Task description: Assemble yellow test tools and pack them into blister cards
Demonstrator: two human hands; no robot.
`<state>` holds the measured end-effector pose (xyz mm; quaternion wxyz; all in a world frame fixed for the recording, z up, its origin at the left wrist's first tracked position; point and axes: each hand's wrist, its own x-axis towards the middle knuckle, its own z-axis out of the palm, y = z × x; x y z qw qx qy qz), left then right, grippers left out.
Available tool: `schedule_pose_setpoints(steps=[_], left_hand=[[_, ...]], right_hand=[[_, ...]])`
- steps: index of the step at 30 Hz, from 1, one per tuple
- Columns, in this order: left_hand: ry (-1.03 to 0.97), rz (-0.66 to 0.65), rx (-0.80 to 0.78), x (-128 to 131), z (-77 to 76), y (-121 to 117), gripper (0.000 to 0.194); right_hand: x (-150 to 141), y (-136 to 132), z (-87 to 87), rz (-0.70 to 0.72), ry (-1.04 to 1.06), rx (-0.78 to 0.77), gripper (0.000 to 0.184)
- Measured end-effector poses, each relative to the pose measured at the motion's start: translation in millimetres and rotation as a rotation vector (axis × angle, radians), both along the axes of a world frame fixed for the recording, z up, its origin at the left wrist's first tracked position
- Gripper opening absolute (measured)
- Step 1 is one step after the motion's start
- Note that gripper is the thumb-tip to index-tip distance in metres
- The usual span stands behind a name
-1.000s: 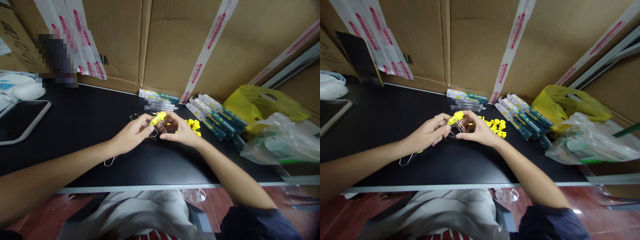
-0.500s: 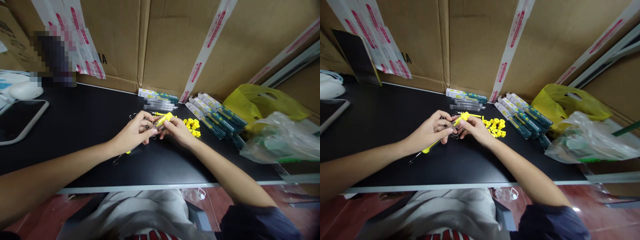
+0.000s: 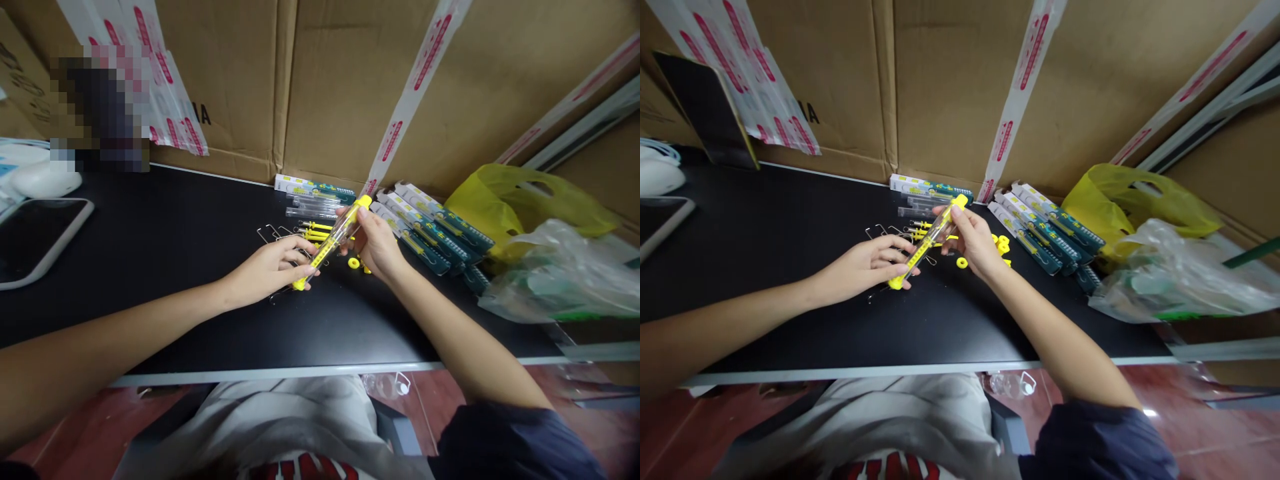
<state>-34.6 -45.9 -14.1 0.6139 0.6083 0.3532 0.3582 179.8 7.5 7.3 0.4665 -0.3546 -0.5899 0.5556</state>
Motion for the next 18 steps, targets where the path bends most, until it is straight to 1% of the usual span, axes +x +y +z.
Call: schedule_pose_setpoints(steps=[4, 7, 11, 18], left_hand=[[0.036, -0.049, -0.026, 0.4, -3.4, 0.0, 0.037], [0.044, -0.062, -0.053, 0.2, -4.4, 0.2, 0.037], [0.069, -0.084, -0.061, -0.3, -4.1, -0.2, 0.041], [0.15, -0.133, -0.087, 0.8, -2.6, -4.2, 0.043]], right_hand=[[5.7, 7.2, 0.5, -0.032, 0.048, 0.012, 0.042], [6.8, 8.5, 0.2, -0.033, 0.089, 0.03, 0.04], [6.7, 8.6, 1.4, -0.048, 0.102, 0.041, 0.04], [10.5, 11.9, 8.0, -0.15, 0.099, 0.022, 0.046]])
